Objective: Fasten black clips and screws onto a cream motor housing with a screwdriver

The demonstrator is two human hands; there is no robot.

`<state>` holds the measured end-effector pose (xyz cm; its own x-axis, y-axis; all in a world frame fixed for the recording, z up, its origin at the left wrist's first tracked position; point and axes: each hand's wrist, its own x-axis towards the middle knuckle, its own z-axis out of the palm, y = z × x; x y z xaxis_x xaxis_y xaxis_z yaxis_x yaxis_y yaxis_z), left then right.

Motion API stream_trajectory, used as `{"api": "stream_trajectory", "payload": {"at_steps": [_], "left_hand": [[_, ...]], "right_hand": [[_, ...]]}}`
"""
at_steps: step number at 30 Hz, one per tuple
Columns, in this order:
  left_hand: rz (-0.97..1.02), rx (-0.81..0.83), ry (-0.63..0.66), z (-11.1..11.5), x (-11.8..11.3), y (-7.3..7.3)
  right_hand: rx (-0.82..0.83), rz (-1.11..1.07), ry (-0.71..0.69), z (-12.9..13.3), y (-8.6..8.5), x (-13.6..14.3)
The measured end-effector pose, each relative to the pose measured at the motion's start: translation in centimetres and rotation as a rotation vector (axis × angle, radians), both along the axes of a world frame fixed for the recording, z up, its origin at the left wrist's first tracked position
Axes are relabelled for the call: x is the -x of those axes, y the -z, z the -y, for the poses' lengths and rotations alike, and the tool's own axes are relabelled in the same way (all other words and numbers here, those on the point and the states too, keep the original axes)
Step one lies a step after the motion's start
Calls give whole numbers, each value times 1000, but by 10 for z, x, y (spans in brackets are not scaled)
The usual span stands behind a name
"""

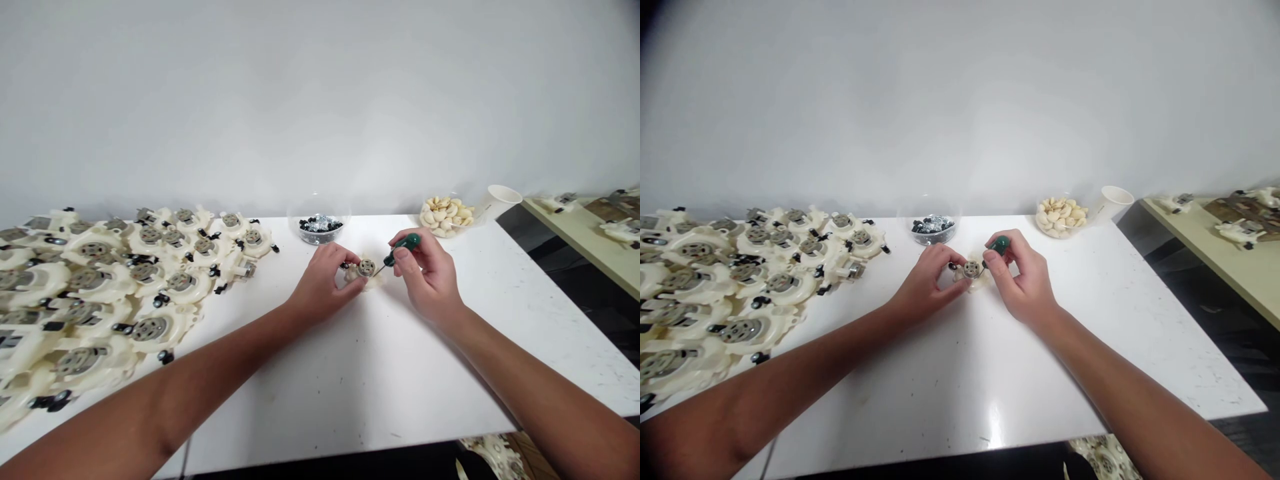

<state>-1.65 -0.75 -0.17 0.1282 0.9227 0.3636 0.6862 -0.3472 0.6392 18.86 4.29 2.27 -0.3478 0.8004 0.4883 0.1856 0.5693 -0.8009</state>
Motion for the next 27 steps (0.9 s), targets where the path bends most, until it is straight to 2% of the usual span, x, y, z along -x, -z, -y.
{"api": "stream_trajectory", "payload": {"at_steps": [10,27], "left_hand": [[8,9,-2,0,0,0],[9,4,-4,0,0,0]], "right_hand": [[-5,17,-31,-1,0,0],[-26,3,-4,-1,0,0]]}}
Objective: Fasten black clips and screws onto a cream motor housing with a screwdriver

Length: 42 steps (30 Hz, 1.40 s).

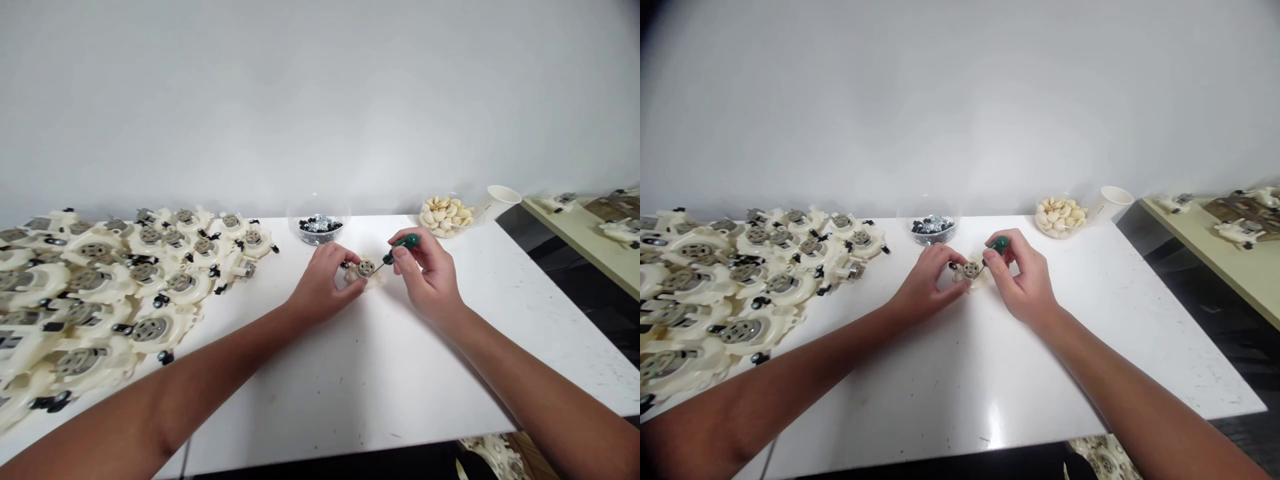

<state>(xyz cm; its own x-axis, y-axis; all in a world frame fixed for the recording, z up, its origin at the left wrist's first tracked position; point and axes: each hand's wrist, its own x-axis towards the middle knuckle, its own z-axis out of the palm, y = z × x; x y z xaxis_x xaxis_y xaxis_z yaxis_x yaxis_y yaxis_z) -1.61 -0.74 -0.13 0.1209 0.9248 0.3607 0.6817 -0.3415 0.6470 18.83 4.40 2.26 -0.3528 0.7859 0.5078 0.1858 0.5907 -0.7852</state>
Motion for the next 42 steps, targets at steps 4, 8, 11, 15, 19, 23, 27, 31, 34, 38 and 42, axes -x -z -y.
{"api": "stream_trajectory", "payload": {"at_steps": [4,8,11,15,19,23,27,31,34,38,42], "left_hand": [[7,8,-5,1,0,-2],[13,11,-7,2,0,-2],[7,8,-9,2,1,0],[11,5,-10,1,1,1],[20,4,-1,2,1,0],[26,6,5,3,2,-1],[27,8,1,3,1,-1],[32,6,2,3,2,-1],[41,19,-1,4,1,-3],[66,25,-9,6,0,-5],[109,31,-19,8,2,-4]], "right_hand": [[-15,-7,21,-1,0,0],[-24,-6,30,-1,-1,0],[-33,-9,34,0,-2,0],[-32,-14,27,0,-2,0],[-44,-39,26,0,-2,0],[-58,-66,39,-1,-1,1],[-55,-67,42,-1,-1,1],[-45,-66,45,-1,-2,0],[-43,-57,59,-1,-3,0],[-63,-70,70,-3,-4,0],[-83,-98,85,-4,-3,0]]}}
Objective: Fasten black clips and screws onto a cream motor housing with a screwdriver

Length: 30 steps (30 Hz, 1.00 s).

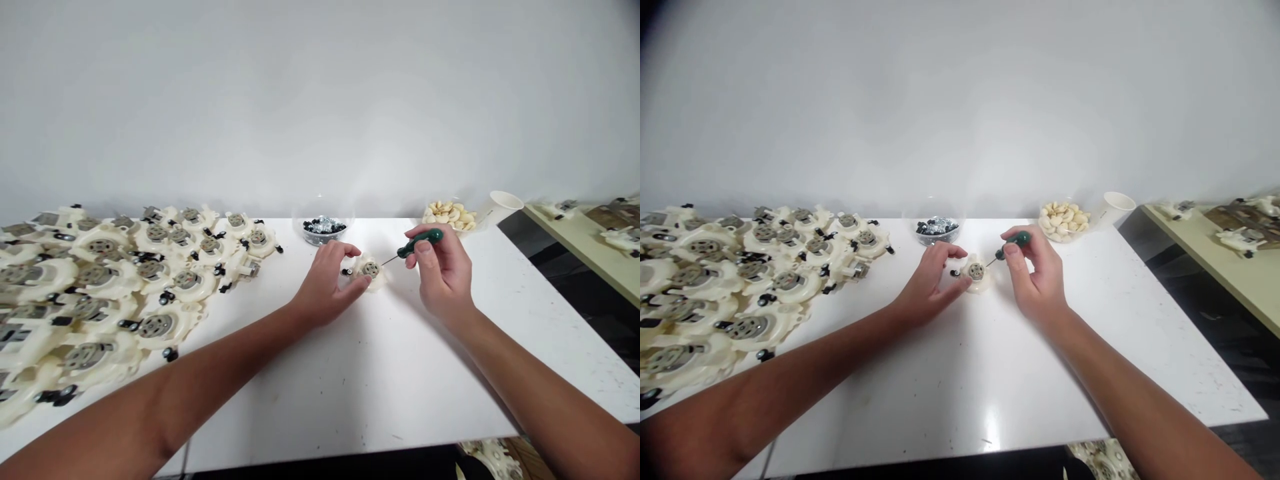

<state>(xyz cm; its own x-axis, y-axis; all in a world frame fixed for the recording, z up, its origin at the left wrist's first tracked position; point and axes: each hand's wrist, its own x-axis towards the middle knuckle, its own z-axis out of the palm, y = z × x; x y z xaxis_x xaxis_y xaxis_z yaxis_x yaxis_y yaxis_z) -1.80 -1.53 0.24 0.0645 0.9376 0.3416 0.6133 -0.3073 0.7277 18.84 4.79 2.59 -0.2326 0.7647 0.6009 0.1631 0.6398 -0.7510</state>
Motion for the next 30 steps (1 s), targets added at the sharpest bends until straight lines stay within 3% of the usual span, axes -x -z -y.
{"api": "stream_trajectory", "payload": {"at_steps": [17,30], "left_hand": [[24,32,-14,0,-1,-3],[-65,-13,72,-12,-1,7]], "right_hand": [[12,61,-10,4,0,-1],[64,-37,-42,6,1,2]]}}
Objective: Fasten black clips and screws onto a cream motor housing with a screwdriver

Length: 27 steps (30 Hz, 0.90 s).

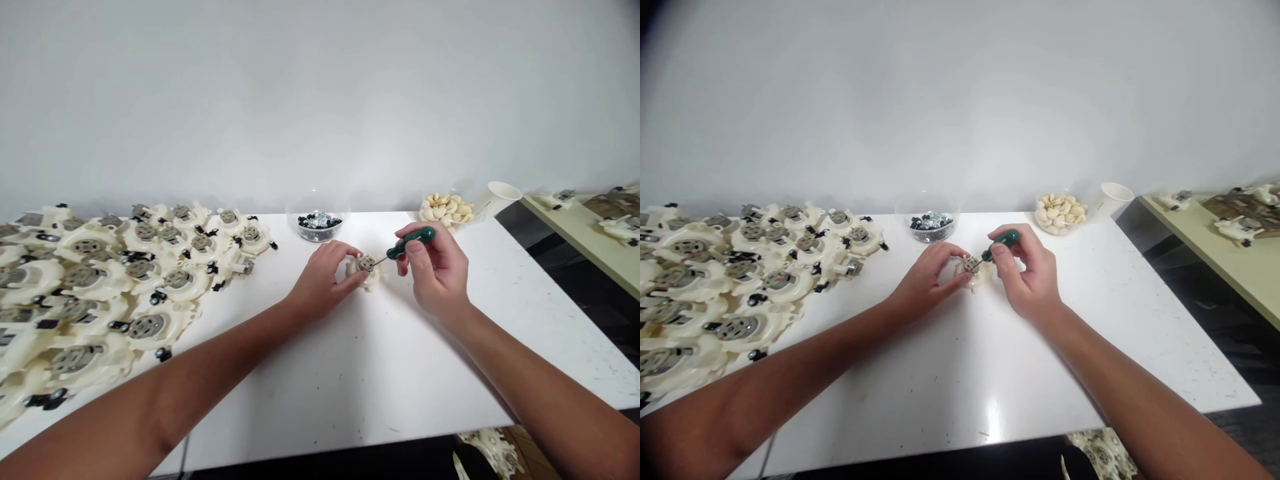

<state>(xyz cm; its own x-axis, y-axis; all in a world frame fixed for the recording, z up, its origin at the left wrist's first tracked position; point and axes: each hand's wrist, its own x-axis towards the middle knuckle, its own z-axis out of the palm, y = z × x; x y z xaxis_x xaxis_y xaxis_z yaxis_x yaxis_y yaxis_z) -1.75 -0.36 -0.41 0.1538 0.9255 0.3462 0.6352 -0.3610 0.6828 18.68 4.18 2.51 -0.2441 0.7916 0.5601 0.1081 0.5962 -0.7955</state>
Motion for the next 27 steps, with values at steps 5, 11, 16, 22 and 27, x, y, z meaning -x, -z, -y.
{"api": "stream_trajectory", "payload": {"at_steps": [5,11,16,22,27], "left_hand": [[-34,65,-9,-1,-1,2],[-40,81,0,0,-2,0],[-33,93,-7,0,-1,1],[5,100,10,4,-1,-1],[-8,73,34,6,-2,-3]], "right_hand": [[16,-67,77,-4,-5,2],[99,-92,27,-12,-3,4],[137,-119,15,-15,-1,4],[150,-116,6,-14,-2,4],[178,-117,-30,-11,-3,4]]}}
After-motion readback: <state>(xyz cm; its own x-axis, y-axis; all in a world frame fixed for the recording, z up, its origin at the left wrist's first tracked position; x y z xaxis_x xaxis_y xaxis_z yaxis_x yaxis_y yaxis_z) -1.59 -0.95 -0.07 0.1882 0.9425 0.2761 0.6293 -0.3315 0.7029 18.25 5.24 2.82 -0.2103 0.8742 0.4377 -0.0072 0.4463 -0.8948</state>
